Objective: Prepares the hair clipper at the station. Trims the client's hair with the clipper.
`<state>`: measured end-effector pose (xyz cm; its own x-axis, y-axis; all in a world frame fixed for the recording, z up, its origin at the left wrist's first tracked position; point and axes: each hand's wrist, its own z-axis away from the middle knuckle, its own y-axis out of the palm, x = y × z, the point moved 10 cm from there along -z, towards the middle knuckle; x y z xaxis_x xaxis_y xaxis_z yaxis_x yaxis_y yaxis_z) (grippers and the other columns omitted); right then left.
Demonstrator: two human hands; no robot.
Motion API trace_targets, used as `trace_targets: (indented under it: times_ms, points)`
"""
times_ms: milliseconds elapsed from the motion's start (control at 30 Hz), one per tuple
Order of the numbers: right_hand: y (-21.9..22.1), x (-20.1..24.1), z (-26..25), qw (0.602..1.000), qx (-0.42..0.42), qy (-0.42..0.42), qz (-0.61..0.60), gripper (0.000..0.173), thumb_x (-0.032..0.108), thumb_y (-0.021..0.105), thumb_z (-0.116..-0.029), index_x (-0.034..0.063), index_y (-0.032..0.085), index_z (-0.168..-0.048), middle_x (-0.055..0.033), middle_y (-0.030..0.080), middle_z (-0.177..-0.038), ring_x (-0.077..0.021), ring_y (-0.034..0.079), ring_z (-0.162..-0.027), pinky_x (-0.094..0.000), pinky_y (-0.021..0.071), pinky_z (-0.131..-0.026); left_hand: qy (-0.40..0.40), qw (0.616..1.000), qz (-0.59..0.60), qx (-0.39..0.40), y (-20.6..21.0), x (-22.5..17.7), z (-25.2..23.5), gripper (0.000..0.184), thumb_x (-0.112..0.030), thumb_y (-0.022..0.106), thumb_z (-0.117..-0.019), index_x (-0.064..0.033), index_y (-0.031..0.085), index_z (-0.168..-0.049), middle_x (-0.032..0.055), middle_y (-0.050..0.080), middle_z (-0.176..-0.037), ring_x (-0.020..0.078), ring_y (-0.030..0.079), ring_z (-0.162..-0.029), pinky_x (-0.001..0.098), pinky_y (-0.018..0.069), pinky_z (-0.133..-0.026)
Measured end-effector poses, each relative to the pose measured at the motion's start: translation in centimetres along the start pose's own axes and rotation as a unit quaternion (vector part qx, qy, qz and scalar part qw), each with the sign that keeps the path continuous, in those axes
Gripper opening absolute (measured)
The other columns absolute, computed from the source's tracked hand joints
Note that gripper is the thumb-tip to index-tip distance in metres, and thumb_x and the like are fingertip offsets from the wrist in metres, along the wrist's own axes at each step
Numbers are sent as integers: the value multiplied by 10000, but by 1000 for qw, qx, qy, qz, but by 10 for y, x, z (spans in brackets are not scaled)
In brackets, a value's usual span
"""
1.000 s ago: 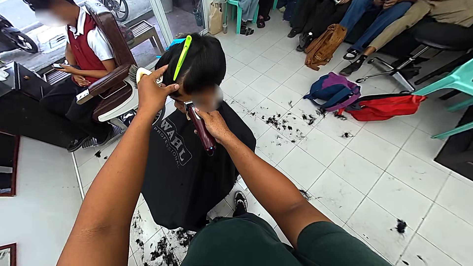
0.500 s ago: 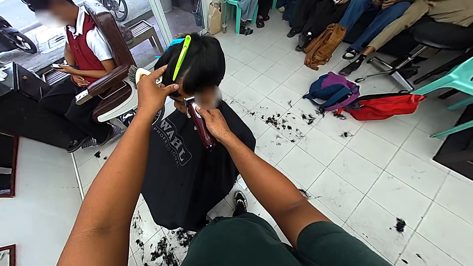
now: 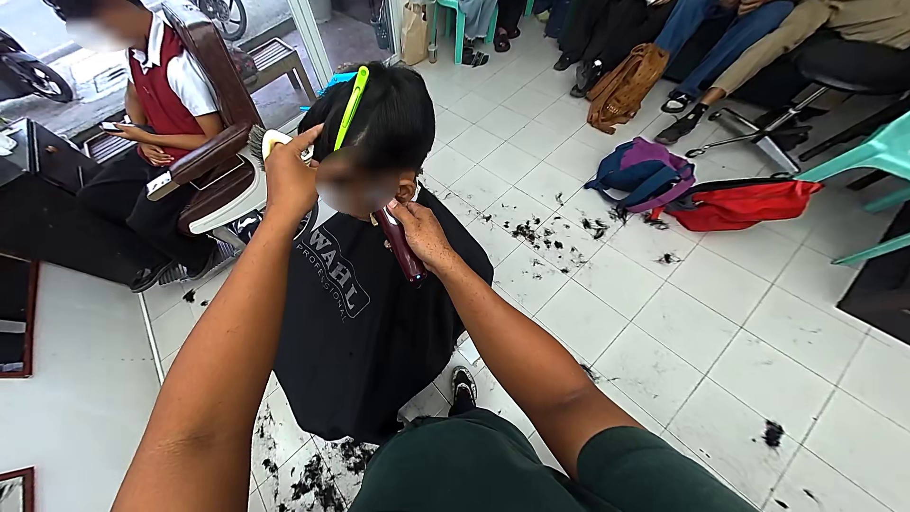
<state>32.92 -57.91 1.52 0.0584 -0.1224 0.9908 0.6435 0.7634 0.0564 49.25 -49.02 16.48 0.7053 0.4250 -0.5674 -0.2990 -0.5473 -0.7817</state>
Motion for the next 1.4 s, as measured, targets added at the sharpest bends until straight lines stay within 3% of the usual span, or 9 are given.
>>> trace_targets:
  times_ms: [200,600,733,933,1133,1200,1267,1333,1400]
  points:
    - [-5,-4,0,1000,-5,10,25,467,415,440,-1101,-12,628,-1119,-148,676,-907,-232,698,-735,-411,610,-711,-2,1000,3,3,1,0,1,617,-228,808,-898,-132,580,-1463,171,670,-1282,239,673,-981,452,512,-943]
    - [-5,4,1,999,12,-50,6,427,362,429,-1109,-10,604,-1224,-150,689,-954,-234,713,-775,-417,623,-745,-4,1000,1,2,2,1,0,620,-226,816,-890,-147,586,-1461,181,676,-1256,258,674,-972,475,511,-940]
    - [-4,-4,2,999,32,-13,15,445,388,440,-1105,-13,634,-1112,-144,689,-888,-236,706,-715,-408,621,-689,-3,1000,3,2,2,2,0,619,-230,816,-892,-150,586,-1461,173,678,-1266,254,680,-996,468,511,-957]
    - [-6,1,2,999,14,4,-46,463,380,387,-1122,-15,627,-1103,-132,673,-867,-219,694,-693,-384,619,-662,-7,1000,4,2,2,2,0,630,-232,822,-886,-146,583,-1463,177,674,-1256,244,675,-958,457,517,-930]
    - [1,0,12,993,92,-42,-56,441,347,336,-1124,5,590,-1235,-110,651,-957,-183,665,-748,-367,599,-697,1,1000,3,3,2,1,1,625,-231,815,-893,-130,580,-1463,180,672,-1276,254,676,-986,472,508,-948]
    - [9,-12,20,990,139,13,-18,377,341,511,-1073,7,605,-1221,-101,647,-917,-163,632,-680,-343,575,-627,2,1000,5,2,1,0,2,627,-227,818,-891,-132,581,-1463,169,683,-1263,237,683,-948,458,524,-921]
    - [14,-20,21,990,140,32,-11,398,177,730,-941,-18,567,-1248,-125,638,-901,-170,619,-633,-329,574,-597,2,1000,8,1,1,0,2,622,-226,818,-890,-131,584,-1459,178,675,-1257,239,672,-941,461,516,-916]
    - [14,-17,15,994,106,22,7,539,96,824,-837,-19,537,-1277,-151,637,-942,-188,628,-660,-346,583,-632,6,1000,3,1,1,-1,3,615,-224,813,-894,-124,586,-1457,186,664,-1291,258,679,-974,478,514,-940]
    - [13,-12,9,997,73,11,15,572,164,848,-826,-17,542,-1275,-170,655,-976,-221,658,-724,-392,595,-691,6,1000,-2,0,0,0,3,620,-227,811,-896,-128,581,-1463,185,665,-1294,266,683,-982,483,518,-946]
